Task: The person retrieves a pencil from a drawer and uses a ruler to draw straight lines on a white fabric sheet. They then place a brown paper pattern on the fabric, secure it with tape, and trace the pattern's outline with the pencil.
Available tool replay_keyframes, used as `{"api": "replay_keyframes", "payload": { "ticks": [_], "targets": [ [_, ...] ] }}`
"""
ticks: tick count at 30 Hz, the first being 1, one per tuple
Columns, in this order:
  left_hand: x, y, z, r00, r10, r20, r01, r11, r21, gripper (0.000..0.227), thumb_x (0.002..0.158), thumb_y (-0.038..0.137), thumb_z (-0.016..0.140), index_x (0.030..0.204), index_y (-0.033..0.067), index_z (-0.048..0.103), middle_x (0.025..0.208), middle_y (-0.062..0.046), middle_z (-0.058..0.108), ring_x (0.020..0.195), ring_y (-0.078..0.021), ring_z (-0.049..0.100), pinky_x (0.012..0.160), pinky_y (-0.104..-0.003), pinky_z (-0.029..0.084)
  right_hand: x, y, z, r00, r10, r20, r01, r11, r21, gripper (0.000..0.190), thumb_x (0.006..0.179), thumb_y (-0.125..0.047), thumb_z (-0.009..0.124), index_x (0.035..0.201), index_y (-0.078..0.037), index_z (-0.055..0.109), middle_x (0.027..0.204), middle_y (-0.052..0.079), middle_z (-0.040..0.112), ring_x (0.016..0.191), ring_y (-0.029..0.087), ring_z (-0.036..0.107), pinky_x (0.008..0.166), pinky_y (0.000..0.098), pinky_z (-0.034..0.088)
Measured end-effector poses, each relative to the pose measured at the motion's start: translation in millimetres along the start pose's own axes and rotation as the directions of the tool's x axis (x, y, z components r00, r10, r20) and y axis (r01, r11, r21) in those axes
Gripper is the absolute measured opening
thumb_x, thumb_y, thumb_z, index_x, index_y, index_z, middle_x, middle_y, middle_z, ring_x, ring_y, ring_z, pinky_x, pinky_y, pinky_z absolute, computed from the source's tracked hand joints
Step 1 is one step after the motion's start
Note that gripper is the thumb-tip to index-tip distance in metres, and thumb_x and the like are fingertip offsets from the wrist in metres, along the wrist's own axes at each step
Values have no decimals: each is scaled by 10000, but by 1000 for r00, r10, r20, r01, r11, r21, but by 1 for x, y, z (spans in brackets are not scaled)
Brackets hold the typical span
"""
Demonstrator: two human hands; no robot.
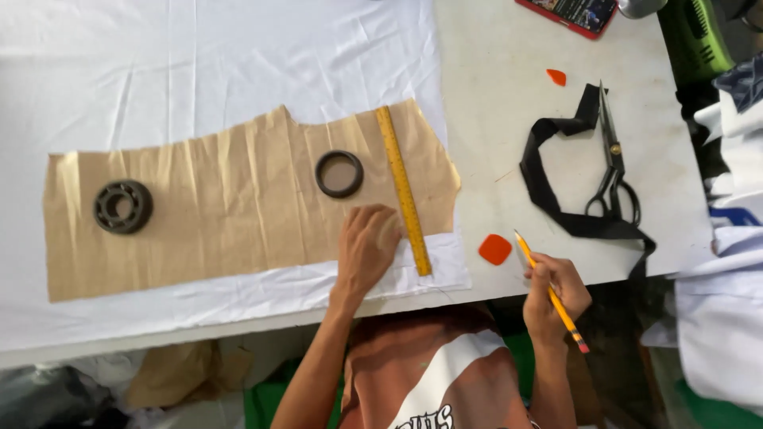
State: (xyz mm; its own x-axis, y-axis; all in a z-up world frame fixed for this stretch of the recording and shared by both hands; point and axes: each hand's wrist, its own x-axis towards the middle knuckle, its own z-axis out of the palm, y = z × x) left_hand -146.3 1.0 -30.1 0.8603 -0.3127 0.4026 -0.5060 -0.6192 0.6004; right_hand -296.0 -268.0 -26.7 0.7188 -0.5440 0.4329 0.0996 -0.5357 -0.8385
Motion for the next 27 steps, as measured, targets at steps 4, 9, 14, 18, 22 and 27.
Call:
{"api": "replay_keyframes", "payload": {
  "ticks": [4, 9, 14, 18, 22, 27],
  "targets": [
    [5, 27, -3, 994, -80, 75, 72, 992, 103, 420, 843, 255, 811, 1222, 98, 720, 1288, -120, 670, 1209, -348, 573, 960, -452, 443, 50, -5, -17, 987, -116, 113, 116, 993, 12, 236, 1078, -163, 652, 1020, 26, 781, 775, 102, 679, 671, 221, 681, 727, 356, 573],
    [7, 33, 13, 975, -131, 179, 101, 981, 164, 566, 894, 372, 771, 1371, 89, 658, 1477, -115, 593, 1394, -394, 417, 1066, -562, 288, 91, 30, -32, 949, -216, 230, 205, 976, 71, 239, 1057, -211, 669, 1017, -14, 799, 799, 66, 704, 707, 214, 688, 736, 337, 561],
    [5, 28, 32, 973, -189, 132, 146, 949, 279, 647, 868, 571, 723, 1379, 180, 652, 1517, -28, 569, 1453, -328, 366, 1069, -532, 219, 109, 46, -35, 931, -202, 304, 162, 975, 152, 240, 1058, -184, 667, 1049, 26, 784, 799, 89, 697, 700, 222, 681, 725, 346, 566],
    [13, 30, 38, 962, -220, 161, 168, 944, 282, 674, 886, 599, 686, 1428, 207, 604, 1528, -25, 555, 1470, -329, 364, 1073, -573, 208, 114, 41, -24, 916, -167, 366, 113, 980, 163, 256, 1022, -181, 693, 1134, 34, 772, 932, 158, 736, 787, 270, 712, 740, 389, 569],
    [16, 25, 41, 967, -200, 156, 144, 938, 315, 572, 984, 542, 610, 1438, 195, 597, 1532, -35, 553, 1481, -313, 362, 1062, -539, 194, 109, 29, -9, 908, -113, 403, 21, 974, 227, 286, 1017, -186, 663, 1192, 24, 747, 1021, 171, 746, 825, 247, 725, 758, 392, 576],
    [15, 15, 45, 961, -212, 175, 156, 945, 287, 582, 984, 527, 631, 1465, 203, 577, 1576, -47, 505, 1492, -334, 340, 1048, -545, 204, 97, 38, 3, 889, -25, 458, -92, 968, 231, 280, 1008, -121, 633, 1211, 43, 733, 1055, 195, 741, 753, 239, 712, 709, 382, 597]
  ]
}}
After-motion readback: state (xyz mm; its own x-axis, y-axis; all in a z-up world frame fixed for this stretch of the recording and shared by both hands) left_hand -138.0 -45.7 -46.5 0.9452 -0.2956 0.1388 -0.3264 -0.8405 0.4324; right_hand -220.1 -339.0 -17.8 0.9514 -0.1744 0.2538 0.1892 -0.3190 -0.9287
